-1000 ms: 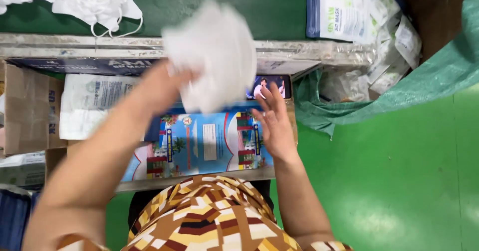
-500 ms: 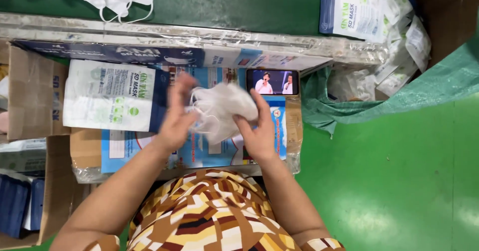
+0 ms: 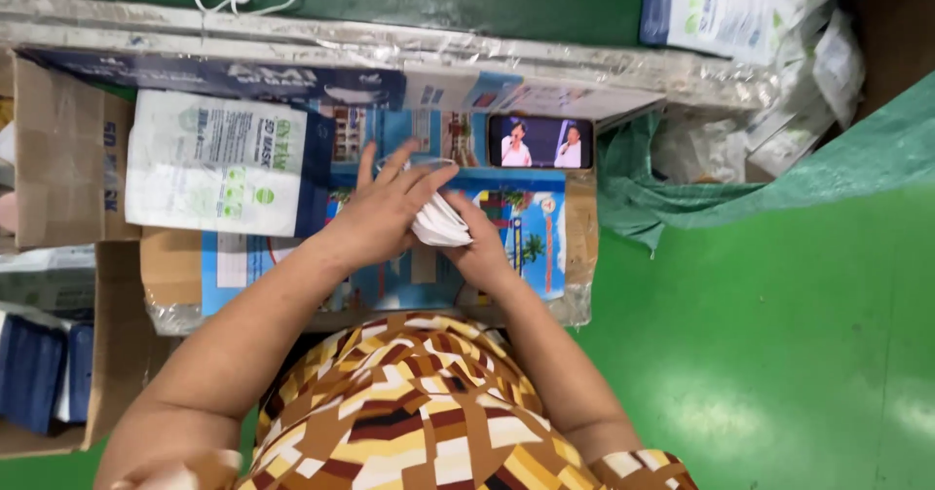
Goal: The recorder picks up 3D face masks from a moving conveyor belt and places them into individual packaging sleeves.
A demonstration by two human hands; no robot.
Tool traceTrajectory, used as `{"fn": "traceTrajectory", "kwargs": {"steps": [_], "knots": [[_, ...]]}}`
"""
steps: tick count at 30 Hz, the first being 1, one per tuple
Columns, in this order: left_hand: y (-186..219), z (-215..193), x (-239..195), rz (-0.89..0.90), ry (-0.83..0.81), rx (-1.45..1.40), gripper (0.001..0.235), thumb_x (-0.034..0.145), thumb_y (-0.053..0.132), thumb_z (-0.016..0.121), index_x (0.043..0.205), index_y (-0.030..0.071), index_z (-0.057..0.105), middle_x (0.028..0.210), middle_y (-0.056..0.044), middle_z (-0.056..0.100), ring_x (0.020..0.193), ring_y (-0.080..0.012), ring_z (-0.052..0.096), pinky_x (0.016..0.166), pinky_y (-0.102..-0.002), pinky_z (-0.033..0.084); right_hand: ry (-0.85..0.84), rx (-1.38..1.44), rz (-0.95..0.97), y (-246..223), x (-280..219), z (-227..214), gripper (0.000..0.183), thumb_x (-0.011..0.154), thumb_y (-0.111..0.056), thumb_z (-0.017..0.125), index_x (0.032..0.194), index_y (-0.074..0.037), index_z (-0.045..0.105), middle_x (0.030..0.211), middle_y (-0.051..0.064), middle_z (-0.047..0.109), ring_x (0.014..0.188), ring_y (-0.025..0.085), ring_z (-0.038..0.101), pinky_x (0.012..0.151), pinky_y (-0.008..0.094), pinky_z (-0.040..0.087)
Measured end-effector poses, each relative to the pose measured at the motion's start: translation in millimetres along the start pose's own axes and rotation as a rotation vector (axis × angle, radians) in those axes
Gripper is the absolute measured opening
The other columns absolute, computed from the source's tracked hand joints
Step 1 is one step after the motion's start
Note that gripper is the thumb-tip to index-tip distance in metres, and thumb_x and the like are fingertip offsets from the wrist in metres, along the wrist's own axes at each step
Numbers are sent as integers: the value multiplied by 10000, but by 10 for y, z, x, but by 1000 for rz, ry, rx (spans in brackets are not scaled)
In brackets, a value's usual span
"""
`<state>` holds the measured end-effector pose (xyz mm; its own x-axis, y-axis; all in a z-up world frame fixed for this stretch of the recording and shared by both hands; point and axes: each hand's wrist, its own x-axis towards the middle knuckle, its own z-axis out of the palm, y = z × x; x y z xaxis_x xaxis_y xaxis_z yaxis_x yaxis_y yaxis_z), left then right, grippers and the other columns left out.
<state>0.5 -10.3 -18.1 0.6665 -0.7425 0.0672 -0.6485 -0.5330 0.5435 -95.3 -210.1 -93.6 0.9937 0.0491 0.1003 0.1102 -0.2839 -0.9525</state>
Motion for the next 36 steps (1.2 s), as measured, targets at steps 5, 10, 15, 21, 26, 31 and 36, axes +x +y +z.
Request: {"fn": "traceTrajectory", "kwargs": {"steps": [5,10,15,21,26,31,36], "knots": [[102,-49,26,-12,-20,3,996,593,236,902,1472,217,435,1338,-115,561,1427,-367,345,1148,-747,87,-47,136,-33,-265,140,-21,786,774,-48,830,1464,-33,453,1441,130,527,1343,251,517,1121,371,431],[197,86,-7,90,175,-36,883,682,172,836,1476,192,450,1222,-171,557,1316,-386,457,1147,-749,137,6,211,54,88,27,-65,585,852,-135,843,1368,-41,584,1250,77,671,1152,173,649,1011,330,531],[-64,-16,-157,54,251,-115,653,721,95,737,1346,119,550,1264,-156,596,1249,-369,561,1101,-561,393,-177,108,205,-366,209,-315,314,911,-132,767,1215,-60,729,1118,75,750,987,152,689,860,305,568],[-499,-130,-582,-378,425,150,479,879,112,685,1328,-27,597,1191,-218,596,1069,-395,582,898,-488,523,-305,290,157,-533,-71,-897,321,1060,-172,646,1327,3,676,1225,142,733,1132,205,687,989,333,548],[-787,284,-589,-565,224,328,459,902,82,609,1335,-68,584,1156,-220,603,1031,-385,601,809,-445,559,-91,-79,131,-846,212,-635,362,992,-174,677,1328,-41,674,1236,154,720,1143,264,700,973,396,546],[-685,99,-504,-637,272,318,316,845,97,611,1147,5,611,1085,-203,618,970,-392,626,744,-463,553,93,-488,-278,-699,233,-365,474,843,-110,758,1302,-47,658,1243,174,691,1179,349,638,1002,454,508],[-807,-3,-607,-571,543,51,171,972,172,692,983,18,619,959,-176,638,872,-378,629,734,-487,510,-7,-516,-145,-608,37,-264,390,758,-51,844,1135,-125,779,1040,61,743,1014,275,683,900,387,514]]}}
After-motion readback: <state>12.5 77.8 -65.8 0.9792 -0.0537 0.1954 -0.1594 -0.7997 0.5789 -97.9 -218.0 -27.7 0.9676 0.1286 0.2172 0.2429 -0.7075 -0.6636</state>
